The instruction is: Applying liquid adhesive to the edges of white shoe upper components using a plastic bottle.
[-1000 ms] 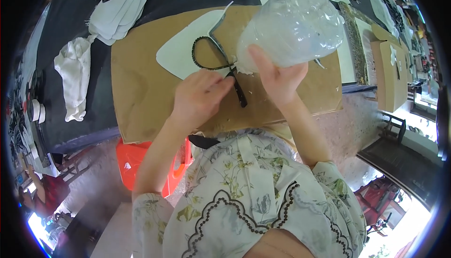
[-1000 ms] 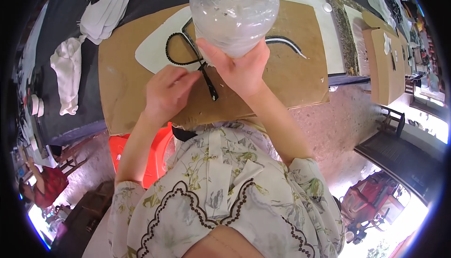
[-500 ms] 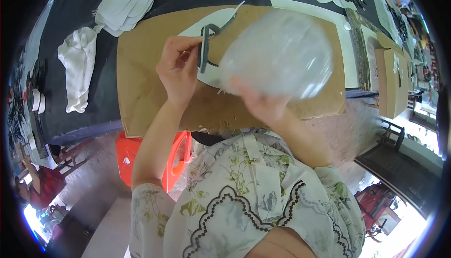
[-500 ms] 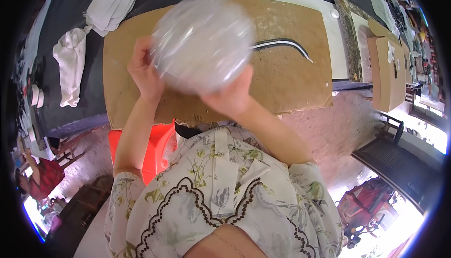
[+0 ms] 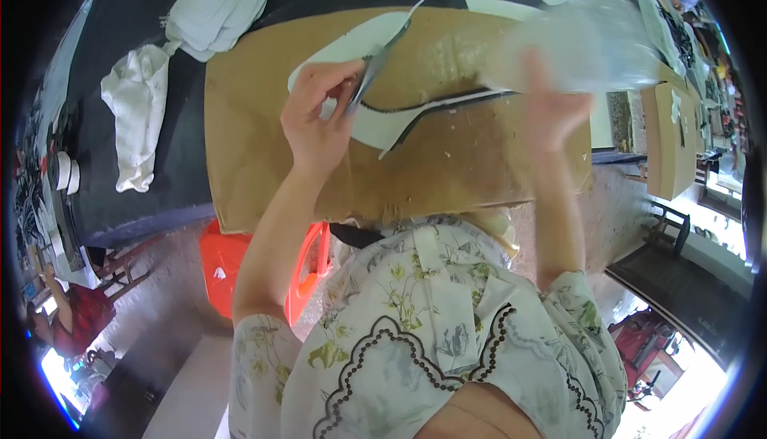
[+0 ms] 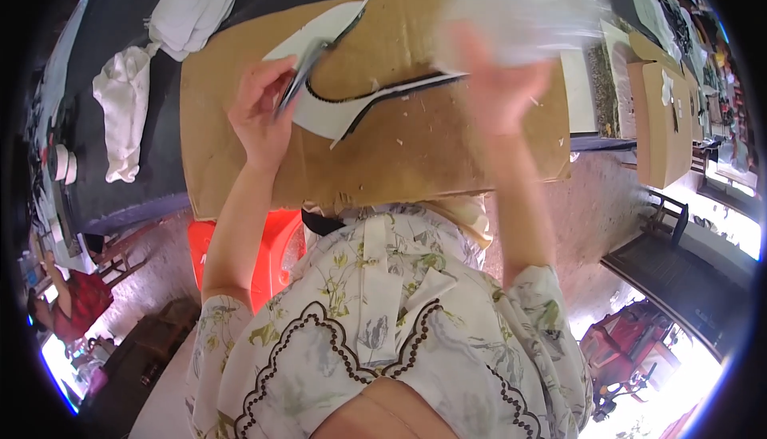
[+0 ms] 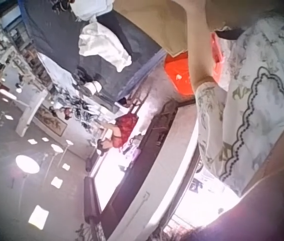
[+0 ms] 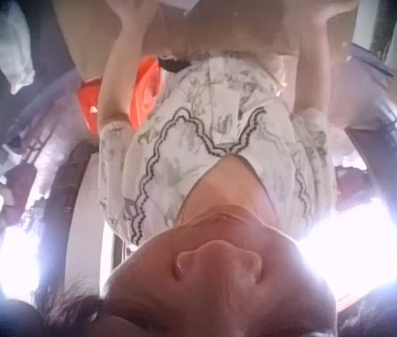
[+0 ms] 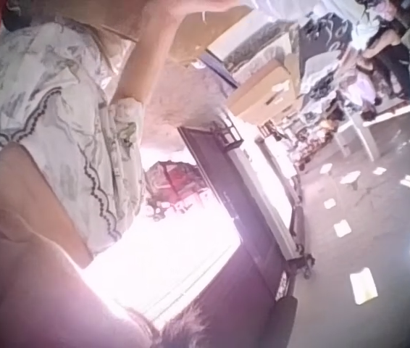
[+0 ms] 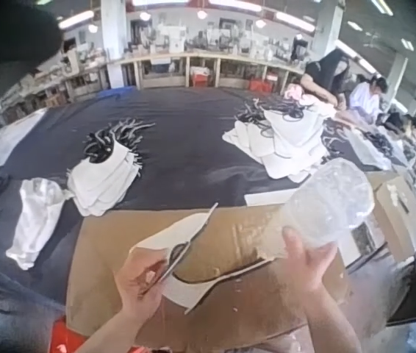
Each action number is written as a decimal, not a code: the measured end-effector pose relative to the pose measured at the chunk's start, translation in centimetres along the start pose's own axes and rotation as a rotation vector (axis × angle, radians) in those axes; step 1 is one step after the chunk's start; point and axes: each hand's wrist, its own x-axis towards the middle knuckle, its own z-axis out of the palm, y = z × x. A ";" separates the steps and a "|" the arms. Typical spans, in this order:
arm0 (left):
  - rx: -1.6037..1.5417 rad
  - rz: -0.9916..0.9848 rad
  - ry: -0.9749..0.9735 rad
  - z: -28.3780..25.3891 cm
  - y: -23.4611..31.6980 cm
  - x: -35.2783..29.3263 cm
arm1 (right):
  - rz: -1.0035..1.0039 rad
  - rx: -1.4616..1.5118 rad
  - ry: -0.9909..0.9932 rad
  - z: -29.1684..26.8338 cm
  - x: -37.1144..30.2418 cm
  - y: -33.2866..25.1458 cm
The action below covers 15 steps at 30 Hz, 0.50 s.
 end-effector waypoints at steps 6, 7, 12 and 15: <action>0.473 -0.222 -0.035 -2.5 -1.8 2.3 | 0.641 0.565 0.440 -14.4 4.2 4.4; 0.640 -0.149 -0.135 -3.5 -2.6 2.5 | 0.636 0.571 0.449 -16.4 3.2 6.7; 0.948 -0.023 -0.383 -3.3 -3.7 4.1 | 0.720 0.894 0.253 -16.8 -0.2 10.9; 0.703 -0.268 -0.519 -2.5 -1.8 5.8 | 0.758 0.978 0.325 -17.1 -0.4 10.1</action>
